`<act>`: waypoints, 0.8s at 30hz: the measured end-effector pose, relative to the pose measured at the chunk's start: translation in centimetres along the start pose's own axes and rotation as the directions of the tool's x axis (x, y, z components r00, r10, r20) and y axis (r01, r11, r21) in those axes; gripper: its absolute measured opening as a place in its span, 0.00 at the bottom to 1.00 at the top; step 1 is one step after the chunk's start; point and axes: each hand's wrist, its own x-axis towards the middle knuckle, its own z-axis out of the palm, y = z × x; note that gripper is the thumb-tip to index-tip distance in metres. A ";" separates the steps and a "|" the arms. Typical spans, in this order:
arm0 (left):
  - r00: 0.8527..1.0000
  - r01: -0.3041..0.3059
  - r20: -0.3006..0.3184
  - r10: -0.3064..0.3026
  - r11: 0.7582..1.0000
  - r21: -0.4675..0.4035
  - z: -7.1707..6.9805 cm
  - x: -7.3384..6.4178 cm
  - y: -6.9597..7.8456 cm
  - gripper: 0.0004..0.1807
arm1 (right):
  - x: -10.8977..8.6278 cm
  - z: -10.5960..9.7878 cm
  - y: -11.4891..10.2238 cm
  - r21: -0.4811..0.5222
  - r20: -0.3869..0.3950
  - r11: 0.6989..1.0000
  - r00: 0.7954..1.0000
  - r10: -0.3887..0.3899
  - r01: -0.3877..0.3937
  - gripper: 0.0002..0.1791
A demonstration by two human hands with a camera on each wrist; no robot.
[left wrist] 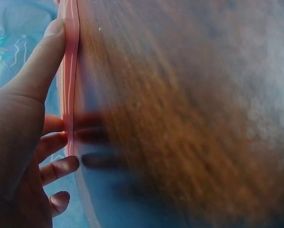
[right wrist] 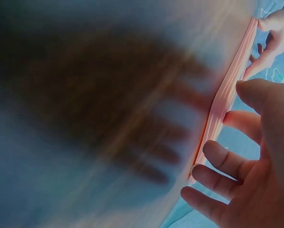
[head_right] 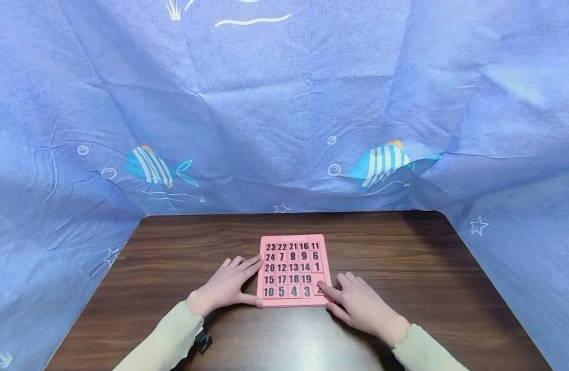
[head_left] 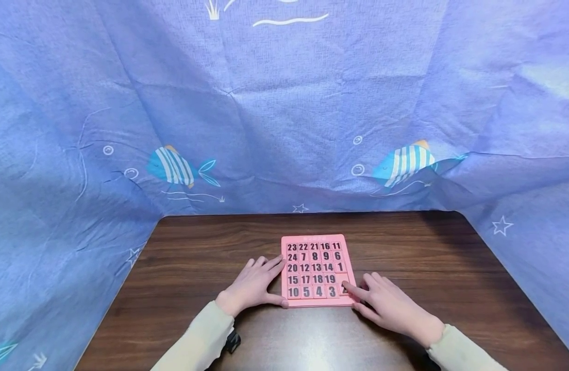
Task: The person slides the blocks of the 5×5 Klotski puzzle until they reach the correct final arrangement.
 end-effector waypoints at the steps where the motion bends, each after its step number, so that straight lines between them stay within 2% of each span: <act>1: 1.000 0.000 0.000 0.000 1.000 -0.001 0.0 0.0 0.0 0.58 | -0.1 0.0 -0.1 -0.001 -0.013 1.000 1.000 -0.011 0.011 0.24; 7: 1.000 0.002 0.001 -0.002 1.000 -0.002 0.0 -0.1 0.0 0.58 | -0.7 0.1 -0.3 -0.002 -0.049 0.999 0.997 -0.051 0.051 0.25; 11: 1.000 0.003 -0.001 -0.003 1.000 0.001 0.1 0.0 0.0 0.59 | -0.4 -0.1 -0.2 0.008 -0.053 0.999 0.998 -0.040 0.041 0.24; 18: 1.000 0.000 -0.014 0.001 1.000 0.006 0.2 0.0 -0.1 0.60 | 0.9 -0.1 1.0 0.069 0.046 0.997 0.998 0.041 -0.044 0.23; 24: 1.000 0.000 -0.010 0.000 1.000 0.005 0.3 0.1 -0.1 0.60 | 2.2 0.0 2.2 0.040 0.084 0.996 0.993 0.079 -0.082 0.25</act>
